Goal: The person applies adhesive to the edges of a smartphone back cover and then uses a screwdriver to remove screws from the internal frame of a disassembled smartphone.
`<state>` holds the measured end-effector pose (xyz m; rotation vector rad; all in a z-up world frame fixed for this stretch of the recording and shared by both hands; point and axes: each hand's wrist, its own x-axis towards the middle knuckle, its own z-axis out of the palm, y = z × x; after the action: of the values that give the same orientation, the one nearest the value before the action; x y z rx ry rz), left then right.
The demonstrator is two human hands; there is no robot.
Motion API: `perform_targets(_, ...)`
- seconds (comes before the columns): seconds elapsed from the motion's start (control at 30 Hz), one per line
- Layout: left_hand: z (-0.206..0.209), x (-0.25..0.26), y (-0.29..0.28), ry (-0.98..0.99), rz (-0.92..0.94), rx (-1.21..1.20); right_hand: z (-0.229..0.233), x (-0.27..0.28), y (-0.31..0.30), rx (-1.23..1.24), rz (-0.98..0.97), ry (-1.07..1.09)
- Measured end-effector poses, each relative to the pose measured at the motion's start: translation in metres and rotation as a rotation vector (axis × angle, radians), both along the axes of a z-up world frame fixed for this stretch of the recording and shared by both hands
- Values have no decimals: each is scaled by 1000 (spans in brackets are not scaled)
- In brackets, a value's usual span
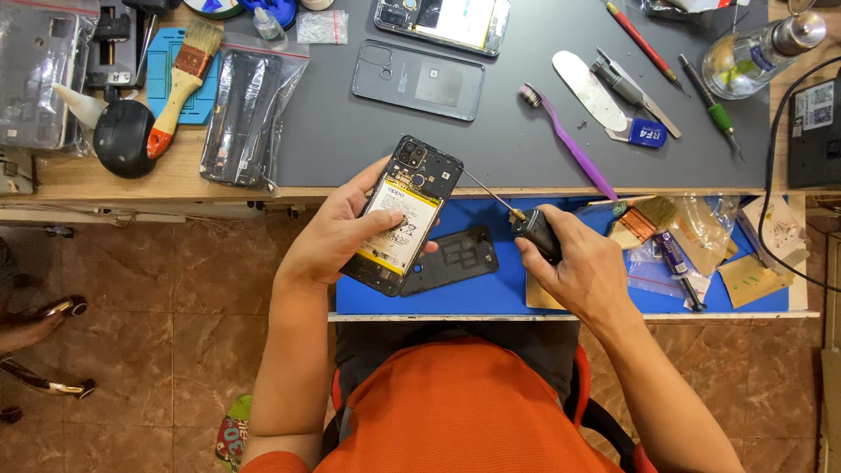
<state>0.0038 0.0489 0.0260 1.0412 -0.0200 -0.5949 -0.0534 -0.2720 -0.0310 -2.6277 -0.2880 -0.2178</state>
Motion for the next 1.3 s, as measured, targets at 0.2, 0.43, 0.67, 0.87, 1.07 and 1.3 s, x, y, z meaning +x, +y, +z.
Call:
perform_targets(0.2, -2, 0, 0, 2, 8, -15, -8, -2, -4, -45, 11, -34)
perform_targets(0.43, -4, 1, 0, -1, -5, -23, -8, -2, -4, -18, 33, -42)
perform_targets(0.67, -1, 3, -3, -6, 4, -14, -12, -3, -4, -41, 43, -71)
perform_targets(0.87, 0, 4, -5, 3, 20, -16, -13, -3, -5, -46, 52, -88)
perform_targets(1.07, 0, 5, -10, 7, 21, -18, -12, -8, -7, -18, 57, -67)
perform_targets(1.3, -1, 8, -14, 22, -3, -18, -12, -13, -10, -5, 68, -80)
